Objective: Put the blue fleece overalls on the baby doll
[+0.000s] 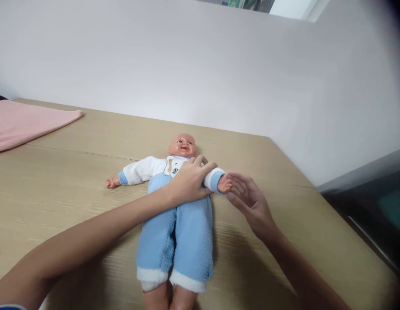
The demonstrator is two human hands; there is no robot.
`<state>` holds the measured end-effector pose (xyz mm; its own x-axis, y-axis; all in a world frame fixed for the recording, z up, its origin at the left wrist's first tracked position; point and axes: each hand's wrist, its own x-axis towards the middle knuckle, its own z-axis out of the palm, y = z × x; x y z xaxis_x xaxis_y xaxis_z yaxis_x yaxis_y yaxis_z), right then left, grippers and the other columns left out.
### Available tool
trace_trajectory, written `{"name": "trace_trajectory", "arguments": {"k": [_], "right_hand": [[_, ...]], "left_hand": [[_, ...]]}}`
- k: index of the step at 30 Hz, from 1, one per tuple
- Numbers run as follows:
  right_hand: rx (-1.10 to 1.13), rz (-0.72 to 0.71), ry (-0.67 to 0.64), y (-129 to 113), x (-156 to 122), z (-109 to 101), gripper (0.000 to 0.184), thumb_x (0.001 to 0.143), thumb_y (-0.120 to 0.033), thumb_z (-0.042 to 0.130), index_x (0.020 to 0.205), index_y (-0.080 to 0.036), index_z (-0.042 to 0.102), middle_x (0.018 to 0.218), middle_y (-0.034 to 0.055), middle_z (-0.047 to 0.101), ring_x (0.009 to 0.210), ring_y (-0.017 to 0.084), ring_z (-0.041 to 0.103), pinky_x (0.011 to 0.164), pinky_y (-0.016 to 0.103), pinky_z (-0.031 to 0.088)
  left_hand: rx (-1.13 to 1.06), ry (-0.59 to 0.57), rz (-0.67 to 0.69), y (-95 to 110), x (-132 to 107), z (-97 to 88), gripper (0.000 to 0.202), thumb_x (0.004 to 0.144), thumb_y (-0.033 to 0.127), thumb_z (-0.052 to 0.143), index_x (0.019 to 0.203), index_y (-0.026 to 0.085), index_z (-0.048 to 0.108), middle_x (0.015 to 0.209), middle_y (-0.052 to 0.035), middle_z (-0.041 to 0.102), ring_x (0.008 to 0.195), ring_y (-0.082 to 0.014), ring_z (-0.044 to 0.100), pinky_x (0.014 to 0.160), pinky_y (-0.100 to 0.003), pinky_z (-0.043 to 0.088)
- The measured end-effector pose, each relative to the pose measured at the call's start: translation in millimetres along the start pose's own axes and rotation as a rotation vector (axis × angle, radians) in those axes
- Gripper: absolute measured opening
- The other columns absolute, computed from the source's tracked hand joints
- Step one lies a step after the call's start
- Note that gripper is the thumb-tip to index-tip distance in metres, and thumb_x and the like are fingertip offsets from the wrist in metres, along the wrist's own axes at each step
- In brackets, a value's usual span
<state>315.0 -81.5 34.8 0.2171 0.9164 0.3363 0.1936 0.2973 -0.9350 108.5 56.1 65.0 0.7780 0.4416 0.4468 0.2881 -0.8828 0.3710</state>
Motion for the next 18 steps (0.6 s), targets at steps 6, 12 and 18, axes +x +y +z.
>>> {"name": "trace_trajectory", "arguments": {"k": [6, 12, 18], "right_hand": [[-0.184, 0.102, 0.002, 28, -19, -6, 0.041, 0.105, -0.059, 0.079, 0.134, -0.032, 0.070, 0.137, 0.0111, 0.075, 0.123, 0.031, 0.074, 0.108, 0.051, 0.063], [-0.355, 0.003, -0.224, 37, -5, 17, 0.043, 0.104, -0.063, 0.076, 0.130, -0.029, 0.074, 0.133, 0.0145, 0.075, 0.129, 0.041, 0.068, 0.120, 0.065, 0.050], [0.078, 0.206, -0.166, 37, 7, 58, 0.063, 0.098, -0.070, 0.082, 0.141, -0.028, 0.064, 0.130, 0.0110, 0.076, 0.117, 0.031, 0.074, 0.101, 0.046, 0.062]], "left_hand": [[-0.296, 0.246, -0.010, -15, -10, 2.1, 0.040, 0.099, 0.037, 0.076, 0.135, 0.020, 0.068, 0.121, -0.0126, 0.072, 0.114, -0.0335, 0.070, 0.104, -0.049, 0.055], [-0.628, 0.398, -0.174, -26, -18, -0.8, 0.036, 0.098, 0.046, 0.080, 0.122, 0.020, 0.073, 0.127, -0.0115, 0.081, 0.119, -0.0333, 0.074, 0.111, -0.049, 0.055], [-0.895, 0.491, -0.372, -31, -25, -12.8, 0.042, 0.094, 0.059, 0.082, 0.108, 0.020, 0.078, 0.115, -0.0097, 0.084, 0.113, -0.0327, 0.075, 0.104, -0.046, 0.059]]}}
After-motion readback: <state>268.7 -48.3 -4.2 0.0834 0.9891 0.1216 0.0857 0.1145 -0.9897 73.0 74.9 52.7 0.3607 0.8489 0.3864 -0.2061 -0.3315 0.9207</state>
